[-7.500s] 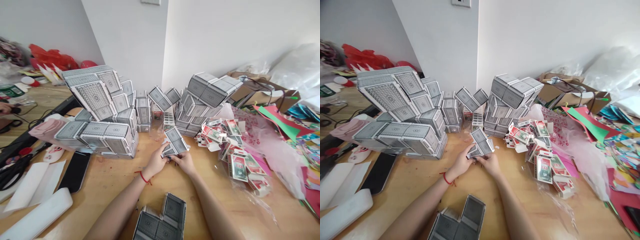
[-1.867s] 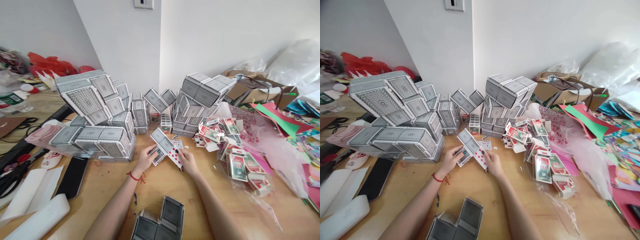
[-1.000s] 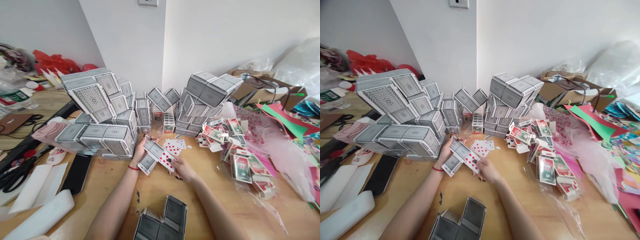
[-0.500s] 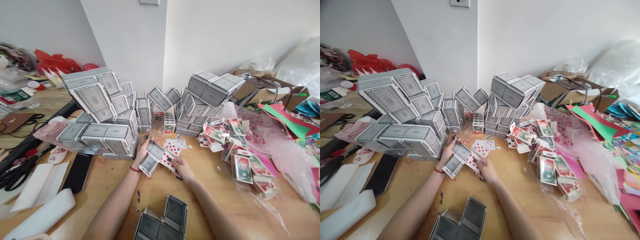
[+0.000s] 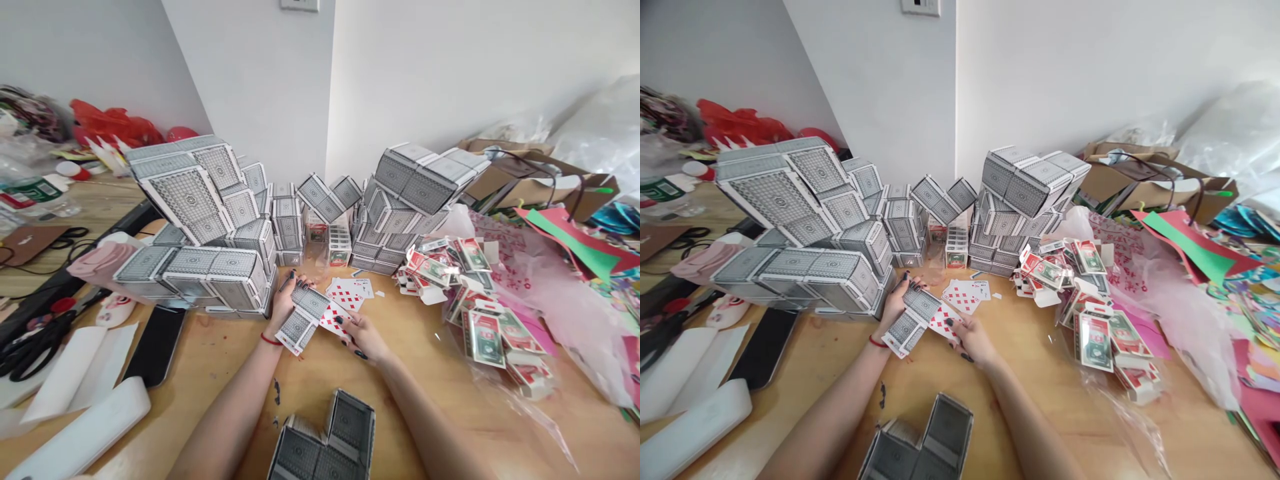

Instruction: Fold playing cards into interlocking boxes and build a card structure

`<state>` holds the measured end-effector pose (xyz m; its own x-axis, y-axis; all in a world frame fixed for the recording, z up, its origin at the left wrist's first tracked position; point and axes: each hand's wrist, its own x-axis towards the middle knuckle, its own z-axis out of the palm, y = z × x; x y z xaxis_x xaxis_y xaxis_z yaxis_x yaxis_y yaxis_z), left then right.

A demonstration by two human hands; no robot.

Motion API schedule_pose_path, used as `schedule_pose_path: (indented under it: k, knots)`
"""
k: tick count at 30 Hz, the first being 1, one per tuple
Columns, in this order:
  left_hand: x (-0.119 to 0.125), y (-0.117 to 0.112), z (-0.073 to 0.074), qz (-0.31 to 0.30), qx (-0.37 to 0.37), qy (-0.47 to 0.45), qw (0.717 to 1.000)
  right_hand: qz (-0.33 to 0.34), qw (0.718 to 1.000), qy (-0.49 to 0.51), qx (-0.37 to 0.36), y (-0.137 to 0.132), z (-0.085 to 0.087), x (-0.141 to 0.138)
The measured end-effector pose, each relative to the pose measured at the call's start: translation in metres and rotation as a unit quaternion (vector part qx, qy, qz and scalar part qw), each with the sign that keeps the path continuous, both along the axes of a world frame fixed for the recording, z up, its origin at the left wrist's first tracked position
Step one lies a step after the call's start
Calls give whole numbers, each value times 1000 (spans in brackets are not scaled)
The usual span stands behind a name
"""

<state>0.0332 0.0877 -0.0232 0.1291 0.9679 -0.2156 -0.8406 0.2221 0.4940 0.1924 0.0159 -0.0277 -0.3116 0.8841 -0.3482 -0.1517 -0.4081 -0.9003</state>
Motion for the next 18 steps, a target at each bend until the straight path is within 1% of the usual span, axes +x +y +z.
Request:
schedule_pose_path:
  k: [6,11,18]
  knots:
    - [0,-2,-2,13,11,-6,1000,-18,999,-26,16,-1,-2,0]
    - [-1,-2,-3,-1,25,-10,1000,-11,999,-19,27,-3,-1,-1]
    - [0,-2,3,4,-6,-43,999,-11,999,33,-2,-1,2,-1]
